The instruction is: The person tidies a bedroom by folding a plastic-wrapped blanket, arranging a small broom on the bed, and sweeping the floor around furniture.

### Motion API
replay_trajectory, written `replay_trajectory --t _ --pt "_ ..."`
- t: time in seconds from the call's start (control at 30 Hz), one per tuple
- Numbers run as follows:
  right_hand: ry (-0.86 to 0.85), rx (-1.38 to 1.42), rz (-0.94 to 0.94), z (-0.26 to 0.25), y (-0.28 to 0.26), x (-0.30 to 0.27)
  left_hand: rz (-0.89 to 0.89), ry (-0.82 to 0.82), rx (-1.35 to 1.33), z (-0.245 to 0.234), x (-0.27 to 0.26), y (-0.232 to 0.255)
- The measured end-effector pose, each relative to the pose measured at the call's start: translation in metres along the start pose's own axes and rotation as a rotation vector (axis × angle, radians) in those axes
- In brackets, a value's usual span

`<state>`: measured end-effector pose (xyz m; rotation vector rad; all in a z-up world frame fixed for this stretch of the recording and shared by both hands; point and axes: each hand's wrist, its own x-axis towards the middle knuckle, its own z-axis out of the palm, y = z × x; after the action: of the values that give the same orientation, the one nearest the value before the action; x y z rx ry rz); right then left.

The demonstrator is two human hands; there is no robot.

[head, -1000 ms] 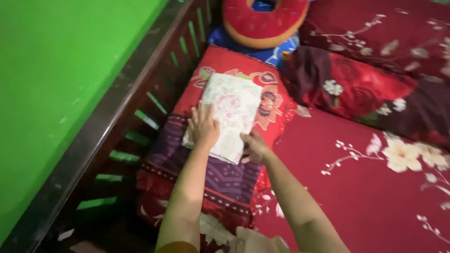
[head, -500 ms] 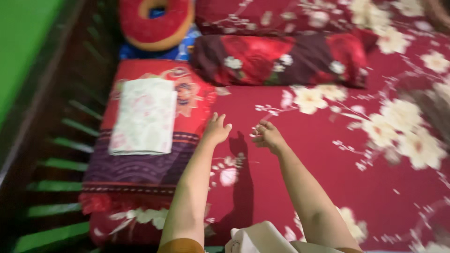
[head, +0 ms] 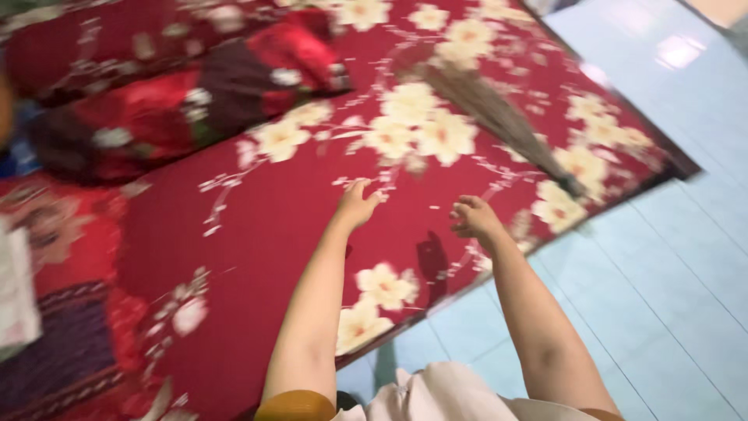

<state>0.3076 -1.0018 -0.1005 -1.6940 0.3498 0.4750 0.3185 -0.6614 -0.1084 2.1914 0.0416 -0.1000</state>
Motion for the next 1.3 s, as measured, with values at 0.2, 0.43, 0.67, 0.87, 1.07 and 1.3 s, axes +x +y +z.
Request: replay_trajectory --t 0.2,0.43,0.67,0.87,1.07,1.3 --pt "0.329 0.054 0.088 -0.179 0.049 -0.025 0.133 -0.163 0.029 0.126 0.026 0.110" --pt "0.579 -0.370 -0.199 -0.237 0.105 0.016 0.190 -0.236 -0.073 0.214 0.075 0.156" --pt "0.576 -0.755 -0.123 -0.268 0.058 0.070 0.017 -0.263 -0.428 0.323 0.162 0.164" --pt "0.587 -0.903 -0.250 -0.295 0.051 0.143 -0.148 -0.315 -0.442 0.349 0.182 0.192" --pt "0.371 -1.173 0.026 -0.293 0.028 0.134 -0.291 -0.264 -0.630 0.354 0.173 0.209" --pt "0.297 -0.732 -0.281 -0.267 0.059 0.116 -0.233 0.072 -0.868 0.356 0.142 0.207"
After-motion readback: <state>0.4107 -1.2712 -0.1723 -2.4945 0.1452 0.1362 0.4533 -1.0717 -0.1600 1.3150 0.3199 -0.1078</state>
